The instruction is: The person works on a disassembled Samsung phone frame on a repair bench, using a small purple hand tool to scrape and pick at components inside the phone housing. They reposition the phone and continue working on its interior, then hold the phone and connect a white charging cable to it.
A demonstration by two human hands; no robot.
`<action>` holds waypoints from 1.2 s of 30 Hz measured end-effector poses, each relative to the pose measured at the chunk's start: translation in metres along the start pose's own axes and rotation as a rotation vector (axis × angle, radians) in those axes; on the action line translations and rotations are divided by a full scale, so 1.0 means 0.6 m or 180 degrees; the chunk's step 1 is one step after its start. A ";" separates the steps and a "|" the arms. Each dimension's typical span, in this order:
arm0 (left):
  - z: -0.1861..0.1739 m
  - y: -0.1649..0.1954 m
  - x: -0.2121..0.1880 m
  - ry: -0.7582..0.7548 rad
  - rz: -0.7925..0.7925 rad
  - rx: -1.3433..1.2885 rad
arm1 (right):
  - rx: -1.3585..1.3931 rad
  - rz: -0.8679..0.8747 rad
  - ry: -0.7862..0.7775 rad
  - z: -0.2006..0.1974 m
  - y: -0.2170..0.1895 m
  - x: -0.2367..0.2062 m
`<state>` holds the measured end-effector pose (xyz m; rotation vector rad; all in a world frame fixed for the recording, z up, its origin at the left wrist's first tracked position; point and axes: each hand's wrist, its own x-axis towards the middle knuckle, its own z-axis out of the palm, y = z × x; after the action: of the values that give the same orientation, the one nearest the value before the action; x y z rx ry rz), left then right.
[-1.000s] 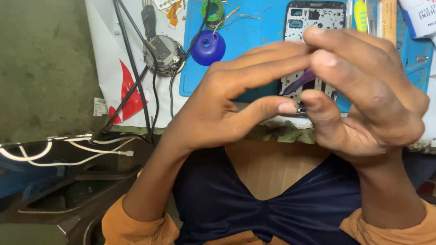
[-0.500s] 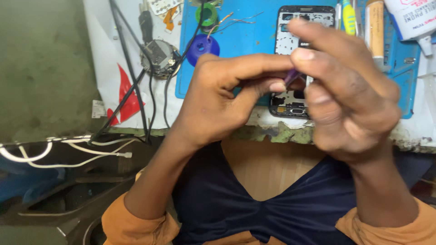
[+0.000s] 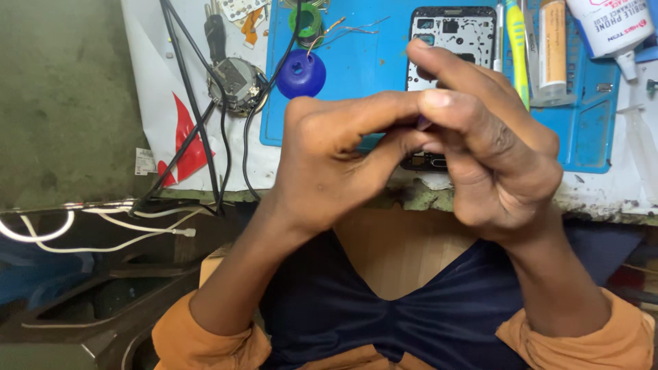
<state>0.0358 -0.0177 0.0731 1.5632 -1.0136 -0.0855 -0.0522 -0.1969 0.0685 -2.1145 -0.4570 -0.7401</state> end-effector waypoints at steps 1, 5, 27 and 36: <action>0.008 0.001 -0.001 0.0151 0.0076 0.0026 | 0.0021 -0.0005 0.0022 0.001 0.002 0.000; 0.022 0.000 0.005 0.0373 0.0252 0.0053 | 0.0231 0.0114 0.0106 -0.002 0.010 -0.001; -0.005 0.002 0.004 -0.0248 0.0410 -0.0087 | -0.0032 -0.0122 -0.0099 0.003 0.018 -0.014; -0.009 0.009 0.007 -0.0269 0.0376 0.0067 | -0.0242 -0.0189 -0.0114 0.003 0.021 -0.014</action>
<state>0.0386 -0.0156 0.0808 1.5258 -1.1745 -0.0597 -0.0511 -0.2031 0.0548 -2.1962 -0.5203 -0.7652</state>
